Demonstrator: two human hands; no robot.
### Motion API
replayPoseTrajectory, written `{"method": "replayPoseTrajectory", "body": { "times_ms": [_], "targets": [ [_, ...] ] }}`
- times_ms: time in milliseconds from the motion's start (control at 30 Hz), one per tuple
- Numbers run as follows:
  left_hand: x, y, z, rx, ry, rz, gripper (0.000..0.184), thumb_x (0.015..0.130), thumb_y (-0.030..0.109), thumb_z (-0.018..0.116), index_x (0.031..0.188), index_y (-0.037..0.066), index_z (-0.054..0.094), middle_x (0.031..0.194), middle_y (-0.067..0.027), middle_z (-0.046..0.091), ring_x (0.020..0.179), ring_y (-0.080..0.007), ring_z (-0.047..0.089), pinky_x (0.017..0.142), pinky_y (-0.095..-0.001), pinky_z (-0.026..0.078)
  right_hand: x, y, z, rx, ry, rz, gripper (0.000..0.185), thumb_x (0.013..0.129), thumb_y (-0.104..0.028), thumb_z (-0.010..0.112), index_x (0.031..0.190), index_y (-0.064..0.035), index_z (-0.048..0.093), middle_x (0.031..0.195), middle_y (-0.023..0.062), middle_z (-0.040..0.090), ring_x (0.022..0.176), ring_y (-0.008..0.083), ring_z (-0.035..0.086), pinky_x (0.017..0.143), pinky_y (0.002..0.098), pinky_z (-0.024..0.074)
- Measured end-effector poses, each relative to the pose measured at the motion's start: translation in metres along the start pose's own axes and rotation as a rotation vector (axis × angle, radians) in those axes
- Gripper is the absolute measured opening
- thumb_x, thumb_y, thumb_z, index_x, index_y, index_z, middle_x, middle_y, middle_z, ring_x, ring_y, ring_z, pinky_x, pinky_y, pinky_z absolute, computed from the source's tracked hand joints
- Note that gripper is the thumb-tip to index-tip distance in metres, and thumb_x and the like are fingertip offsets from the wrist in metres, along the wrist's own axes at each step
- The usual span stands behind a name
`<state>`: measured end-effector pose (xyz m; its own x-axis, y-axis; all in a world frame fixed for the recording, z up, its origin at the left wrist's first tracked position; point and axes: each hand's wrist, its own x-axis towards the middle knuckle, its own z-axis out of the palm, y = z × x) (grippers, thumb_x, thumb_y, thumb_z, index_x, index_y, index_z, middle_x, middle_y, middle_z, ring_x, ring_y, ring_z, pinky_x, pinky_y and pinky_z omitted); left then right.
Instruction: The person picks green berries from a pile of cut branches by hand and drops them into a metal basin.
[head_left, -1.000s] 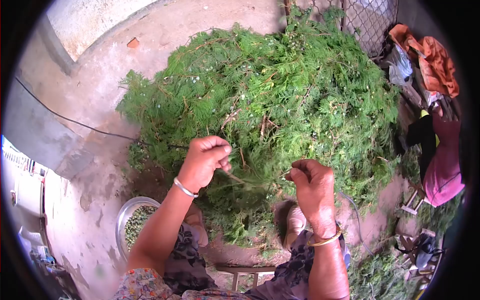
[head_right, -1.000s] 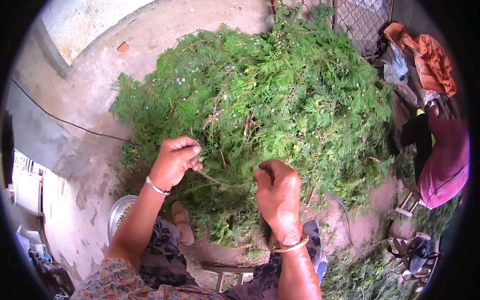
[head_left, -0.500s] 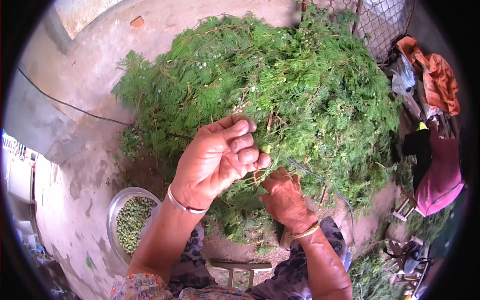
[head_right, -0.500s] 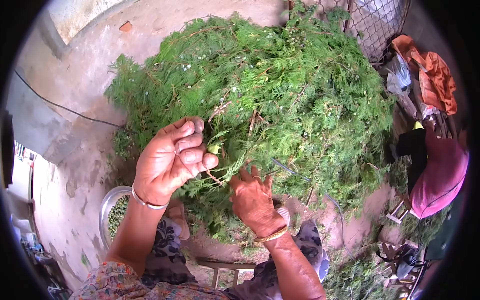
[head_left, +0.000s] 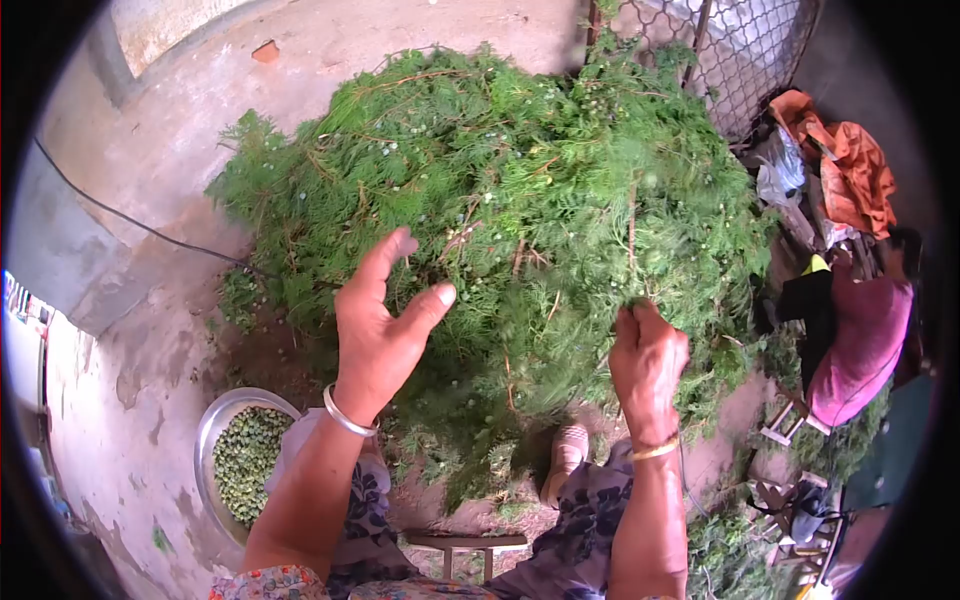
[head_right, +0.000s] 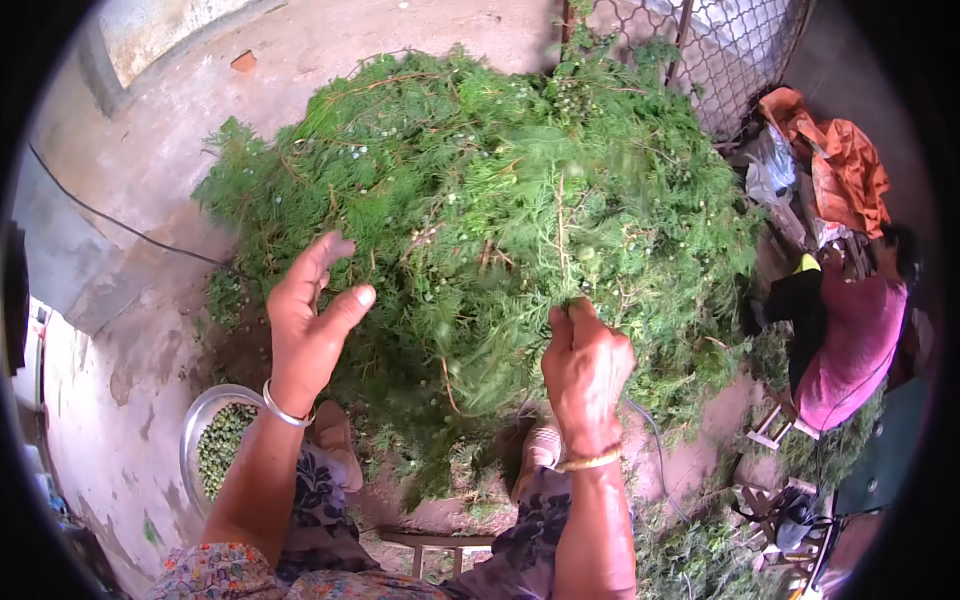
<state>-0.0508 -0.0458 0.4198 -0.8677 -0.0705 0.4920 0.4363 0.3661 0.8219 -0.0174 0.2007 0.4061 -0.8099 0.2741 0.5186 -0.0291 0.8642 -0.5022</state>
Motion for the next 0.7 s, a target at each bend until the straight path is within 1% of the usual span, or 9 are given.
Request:
{"method": "replayPoseTrajectory", "body": {
  "times_ms": [33,100,133,200,333,433,533,600,700],
  "targets": [
    [-0.002,-0.007,0.004,0.05,-0.035,0.089,0.045,0.073,0.009,0.074,0.113,-0.005,0.055,0.103,-0.0172,0.063,0.096,-0.0208,0.062,0.085,-0.0315,0.048,0.003,0.004,0.002,0.094,-0.008,0.059,0.019,0.081,-0.009,0.063,0.066,-0.0024,0.054,0.052,0.0143,0.052,0.052,0.0268,0.059,0.046,0.0379,0.0407],
    [-0.009,-0.011,0.009,0.049,-0.228,-0.018,0.04,0.075,0.004,0.071,0.112,-0.003,0.056,0.107,-0.013,0.063,0.098,-0.0195,0.06,0.086,-0.0325,0.048,0.004,0.004,-0.005,0.154,-0.081,0.18,0.019,0.084,-0.01,0.06,0.069,-0.0009,0.055,0.063,0.0154,0.058,0.064,0.0251,0.064,0.052,0.037,0.049],
    [-0.014,-0.016,0.017,0.015,-0.28,-0.098,0.036,0.075,0.001,0.071,0.108,-0.003,0.057,0.099,-0.0109,0.064,0.091,-0.0161,0.061,0.08,-0.0294,0.05,0.004,0.004,-0.003,0.151,-0.076,0.175,0.019,0.084,-0.01,0.06,0.069,-0.0009,0.055,0.063,0.0154,0.058,0.064,0.0251,0.064,0.052,0.037,0.049],
    [-0.019,-0.012,0.025,-0.022,-0.328,-0.189,0.031,0.075,-0.001,0.07,0.103,-0.004,0.057,0.091,-0.0072,0.062,0.085,-0.0117,0.06,0.078,-0.0266,0.051,0.001,0.002,0.004,1.312,0.078,0.62,0.017,0.09,-0.012,0.054,0.079,0.0005,0.055,0.08,0.0161,0.062,0.075,0.0291,0.066,0.063,0.0411,0.0564],
    [-0.021,-0.007,0.039,-0.149,-0.324,-0.199,0.026,0.077,-0.002,0.068,0.1,-0.004,0.057,0.089,-0.0061,0.062,0.087,-0.0114,0.06,0.077,-0.0249,0.051,-0.006,0.013,0.0,1.719,-0.098,0.828,0.022,0.097,-0.015,0.041,0.091,0.0027,0.052,0.088,0.0205,0.063,0.08,0.0342,0.066,0.071,0.0461,0.0567],
    [-0.024,-0.008,0.046,-0.236,-0.31,-0.215,0.023,0.077,-0.003,0.067,0.098,-0.005,0.058,0.087,-0.0085,0.063,0.087,-0.0124,0.062,0.075,-0.0258,0.052,-0.015,0.003,-0.004,1.514,-0.18,0.745,0.022,0.097,-0.014,0.043,0.087,0.0026,0.054,0.081,0.019,0.065,0.075,0.0328,0.067,0.071,0.0459,0.0558],
    [-0.025,0.003,0.047,-0.136,-0.312,0.023,0.022,0.077,0.001,0.07,0.097,-0.004,0.061,0.088,-0.0103,0.067,0.08,-0.0148,0.065,0.071,-0.0264,0.053,-0.026,-0.011,-0.001,1.316,-0.268,0.723,0.028,0.096,-0.013,0.044,0.076,0.0017,0.058,0.068,0.0159,0.065,0.062,0.025,0.066,0.061,0.0338,0.0543],
    [-0.026,0.006,0.047,-0.194,-0.319,-0.009,0.021,0.077,0.002,0.07,0.096,-0.003,0.061,0.086,-0.0095,0.067,0.078,-0.0145,0.065,0.07,-0.0263,0.053,-0.032,-0.021,0.002,1.173,-0.373,0.663,0.032,0.095,-0.013,0.047,0.07,0.0023,0.059,0.063,0.0138,0.064,0.056,0.0201,0.064,0.055,0.0309,0.0529],
    [-0.024,0.012,0.043,-0.192,-0.288,0.064,0.021,0.074,0.005,0.074,0.091,-0.001,0.063,0.079,-0.0093,0.066,0.068,-0.0142,0.064,0.061,-0.0256,0.051,-0.048,-0.024,0.012,1.123,-0.491,0.576,0.025,0.094,-0.011,0.049,0.076,0.002,0.06,0.064,0.0147,0.065,0.054,0.0207,0.064,0.051,0.0294,0.0519]
  ]
}}
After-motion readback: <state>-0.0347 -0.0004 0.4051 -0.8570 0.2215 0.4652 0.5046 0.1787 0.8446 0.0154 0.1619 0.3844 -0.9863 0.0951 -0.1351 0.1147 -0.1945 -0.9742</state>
